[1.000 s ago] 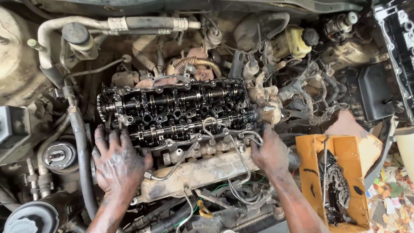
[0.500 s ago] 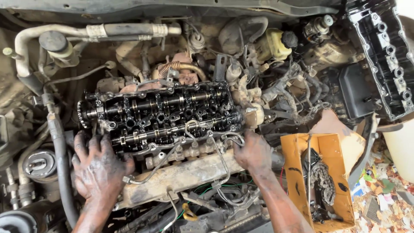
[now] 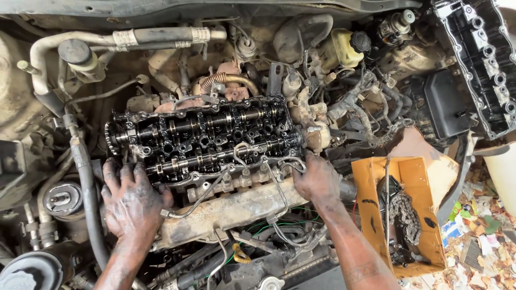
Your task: The person works on a car engine with the valve cover removed, using a wrench to loosen and tighten bolts around the cylinder head and camshaft area. They reposition around the engine bay, handle fasteners, and use a T-handle wrench on components near the engine block.
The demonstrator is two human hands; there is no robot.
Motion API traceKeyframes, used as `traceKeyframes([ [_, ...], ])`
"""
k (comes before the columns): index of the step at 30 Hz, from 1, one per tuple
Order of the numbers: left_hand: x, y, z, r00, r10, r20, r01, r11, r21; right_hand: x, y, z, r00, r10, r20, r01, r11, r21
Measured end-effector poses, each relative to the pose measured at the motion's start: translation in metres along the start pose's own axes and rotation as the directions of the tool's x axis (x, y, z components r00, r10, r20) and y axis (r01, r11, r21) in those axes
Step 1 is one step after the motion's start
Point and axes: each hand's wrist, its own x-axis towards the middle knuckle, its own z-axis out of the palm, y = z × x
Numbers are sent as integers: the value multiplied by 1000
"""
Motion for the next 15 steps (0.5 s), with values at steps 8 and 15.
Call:
traceKeyframes([
  [8, -3, -1, -7, 1000, 16, 3, -16, 1000, -24, -3, 1, 4, 997, -16, -72, 17, 1000, 12],
  [15, 0, -4, 0, 999, 41, -4, -41, 999, -12, 1, 1, 6, 999, 18, 39, -18, 1000, 3],
])
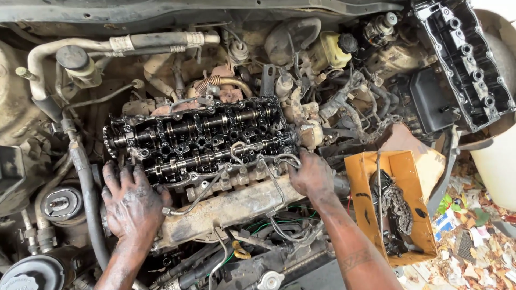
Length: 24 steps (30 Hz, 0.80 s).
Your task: The person works on a car engine with the valve cover removed, using a wrench to loosen and tighten bolts around the cylinder head and camshaft area. They reposition around the engine bay, handle fasteners, and use a T-handle wrench on components near the engine block.
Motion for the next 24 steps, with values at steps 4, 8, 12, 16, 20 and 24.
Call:
traceKeyframes([
  [4, -1, 0, -2, 999, -34, 37, 36, 998, -43, 0, 0, 1, 1000, -8, -4, 8, 1000, -14],
  [8, -2, 1, -4, 999, -36, 16, 37, 998, -59, -5, 1, -1, 1000, -11, -6, 11, 999, -30],
  [12, -4, 2, -12, 998, -56, -13, 55, 997, -60, -18, -6, -10, 998, -5, -69, 3, 1000, -29],
  [16, 2, 3, -12, 995, -90, 42, 93, 993, -76, -1, 8, 9, 982, -101, -160, 97, 995, -27],
  [20, -4, -1, -9, 995, -87, 44, 90, 994, -69, -12, 2, 5, 989, -58, -137, 57, 998, -12],
  [24, 2, 2, -10, 999, -51, 18, 52, 998, -41, -13, 0, 0, 991, -41, -127, 43, 999, 14],
])
